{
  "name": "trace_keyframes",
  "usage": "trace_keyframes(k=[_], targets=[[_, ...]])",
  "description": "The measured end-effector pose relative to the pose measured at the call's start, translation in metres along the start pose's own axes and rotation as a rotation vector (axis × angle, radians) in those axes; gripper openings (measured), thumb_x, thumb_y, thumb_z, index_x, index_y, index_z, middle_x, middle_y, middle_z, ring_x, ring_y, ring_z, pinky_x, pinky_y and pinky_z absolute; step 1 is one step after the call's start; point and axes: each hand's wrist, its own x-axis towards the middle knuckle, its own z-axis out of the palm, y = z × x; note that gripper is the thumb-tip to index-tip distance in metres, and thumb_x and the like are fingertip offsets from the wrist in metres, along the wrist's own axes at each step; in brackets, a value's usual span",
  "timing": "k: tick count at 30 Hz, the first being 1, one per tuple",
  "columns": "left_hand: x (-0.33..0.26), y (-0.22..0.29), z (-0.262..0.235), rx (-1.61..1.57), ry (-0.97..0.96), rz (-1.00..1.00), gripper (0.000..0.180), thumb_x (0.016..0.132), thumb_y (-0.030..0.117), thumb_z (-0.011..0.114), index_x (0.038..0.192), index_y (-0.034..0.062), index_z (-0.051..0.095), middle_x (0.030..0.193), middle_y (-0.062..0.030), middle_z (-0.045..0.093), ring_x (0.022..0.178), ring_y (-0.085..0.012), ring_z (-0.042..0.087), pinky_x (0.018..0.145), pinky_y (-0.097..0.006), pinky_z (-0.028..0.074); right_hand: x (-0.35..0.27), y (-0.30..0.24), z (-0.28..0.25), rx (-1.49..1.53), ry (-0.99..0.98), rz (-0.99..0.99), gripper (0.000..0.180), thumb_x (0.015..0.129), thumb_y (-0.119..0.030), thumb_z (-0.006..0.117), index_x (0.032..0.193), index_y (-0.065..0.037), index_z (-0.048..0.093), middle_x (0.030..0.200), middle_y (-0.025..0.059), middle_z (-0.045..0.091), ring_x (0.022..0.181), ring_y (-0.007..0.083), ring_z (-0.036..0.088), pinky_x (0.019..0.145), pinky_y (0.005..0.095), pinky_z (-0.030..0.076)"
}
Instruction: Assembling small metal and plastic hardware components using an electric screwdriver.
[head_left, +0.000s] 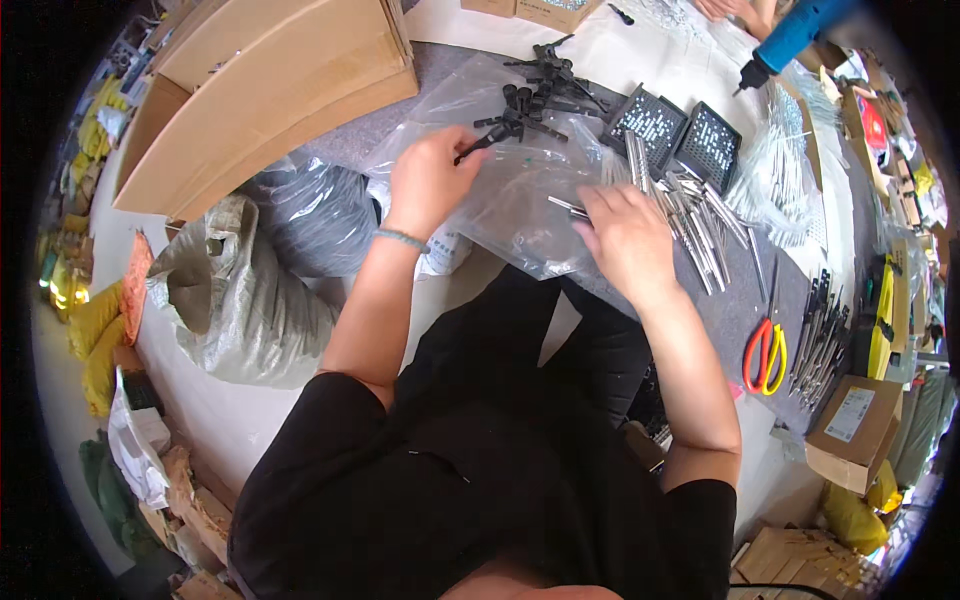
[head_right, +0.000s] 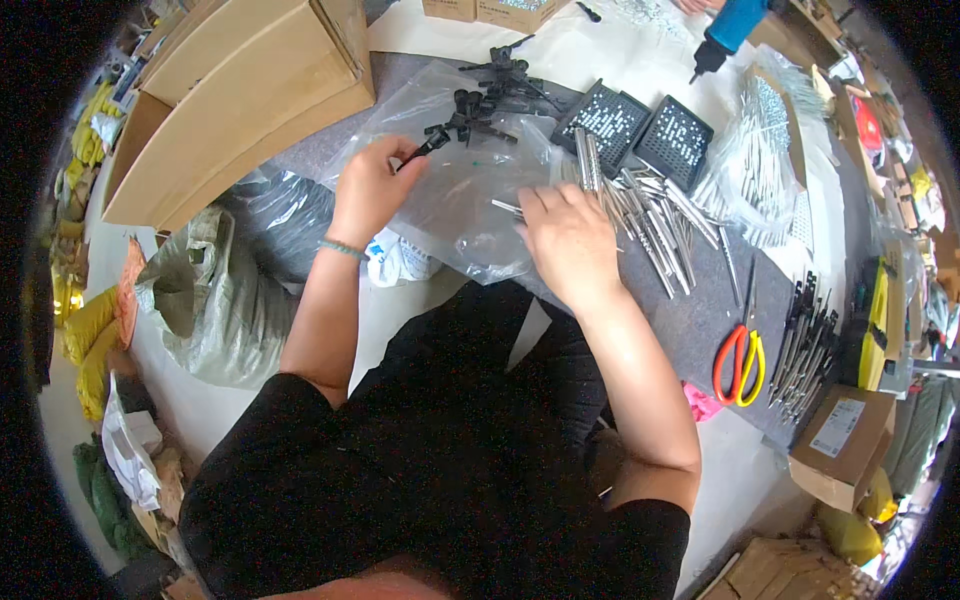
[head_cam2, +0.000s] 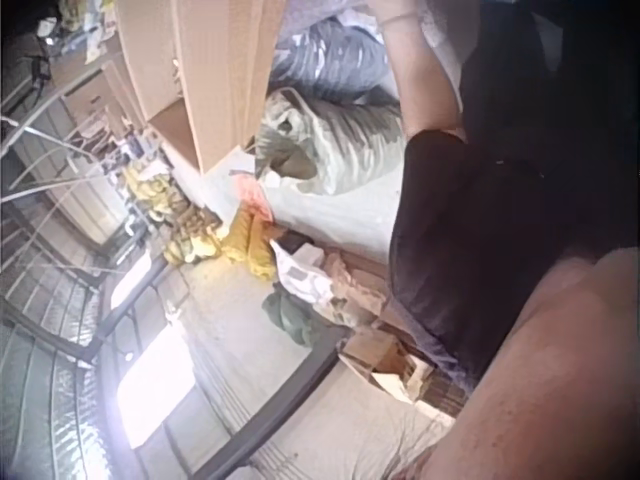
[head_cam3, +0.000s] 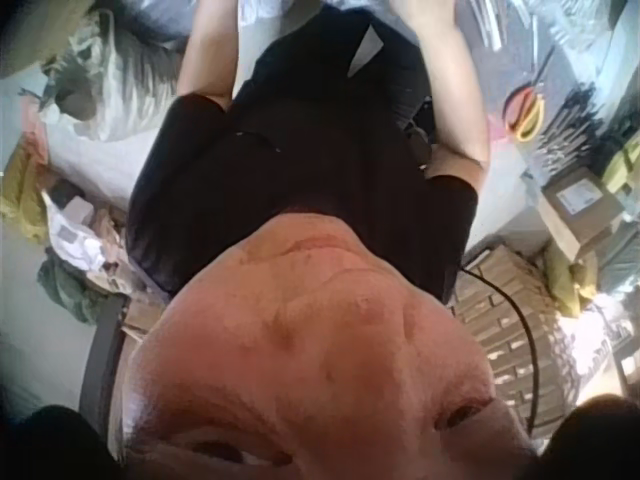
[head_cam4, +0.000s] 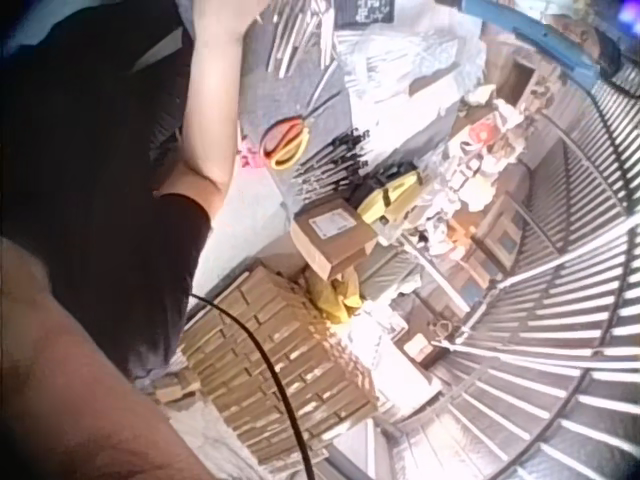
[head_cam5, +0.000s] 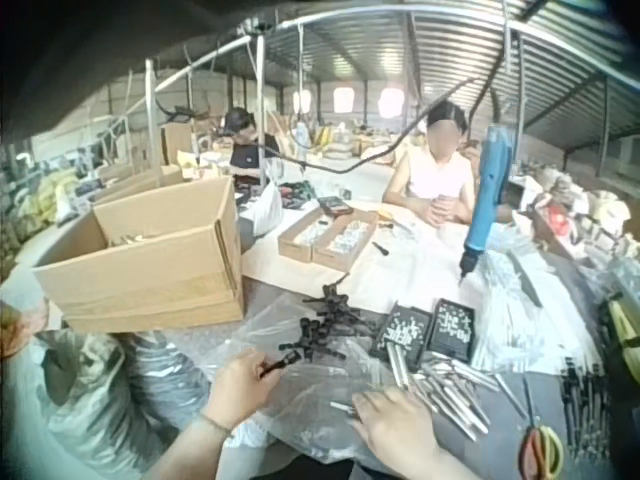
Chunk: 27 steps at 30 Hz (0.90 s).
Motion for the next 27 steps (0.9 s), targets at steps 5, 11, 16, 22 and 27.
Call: trace_keyframes(k=[5, 11, 16, 22, 27], targets=[[-0.017, 0.005, -0.009, -0.447, 0.019, -0.009, 0.019, 0.072, 0.007, 0.068, 0.091, 0.0073, 0.065, 0.077, -0.0070, 0.062, 0.059, -0.0166, 0.056, 0.054, -0.027, 0.044, -0.010, -0.001, 0.013, 0.012, -0.031, 0.102, 0.020, 0.079, -0.014, 0.058, 0.097, -0.006, 0.056, 0.093, 0.0089, 0.055, 0.085, 0.0269, 0.057, 0.072, 0.0393, 0.047], [-0.028, 0.017, -0.008, -0.333, 0.099, 0.204, 0.019, 0.074, 0.001, 0.065, 0.093, 0.0046, 0.063, 0.091, -0.0057, 0.064, 0.062, -0.0087, 0.054, 0.053, -0.024, 0.043, -0.011, -0.018, -0.020, 0.232, 0.017, 0.392, 0.028, 0.087, -0.015, 0.050, 0.115, -0.007, 0.049, 0.100, 0.0177, 0.056, 0.082, 0.0360, 0.060, 0.070, 0.0428, 0.049], [-0.030, 0.029, 0.012, -1.166, -0.225, 0.040, 0.030, 0.082, -0.002, 0.056, 0.112, 0.0008, 0.052, 0.097, -0.0149, 0.064, 0.082, -0.0188, 0.063, 0.064, -0.026, 0.050, -0.026, -0.039, -0.034, 0.534, -0.019, 0.582, 0.024, 0.092, -0.020, 0.047, 0.111, -0.006, 0.053, 0.096, 0.0185, 0.061, 0.086, 0.0348, 0.061, 0.074, 0.0377, 0.048], [-0.025, 0.044, 0.024, -1.583, -0.398, -0.237, 0.019, 0.088, 0.003, 0.051, 0.107, 0.0009, 0.052, 0.101, -0.0188, 0.062, 0.083, -0.0250, 0.064, 0.075, -0.031, 0.051, -0.046, -0.046, -0.036, 0.909, 0.017, 0.825, 0.017, 0.093, -0.017, 0.050, 0.099, -0.002, 0.056, 0.072, 0.0070, 0.057, 0.066, 0.0135, 0.055, 0.064, 0.0263, 0.045], [-0.025, 0.055, 0.045, -1.864, -0.346, -0.400, 0.020, 0.089, 0.002, 0.049, 0.108, 0.0010, 0.051, 0.106, -0.0195, 0.060, 0.089, -0.0255, 0.063, 0.080, -0.034, 0.052, -0.065, -0.056, -0.042, 0.980, 0.052, 0.881, 0.015, 0.091, -0.014, 0.053, 0.091, 0.000, 0.059, 0.068, 0.0021, 0.057, 0.064, 0.0071, 0.052, 0.060, 0.0226, 0.044]])
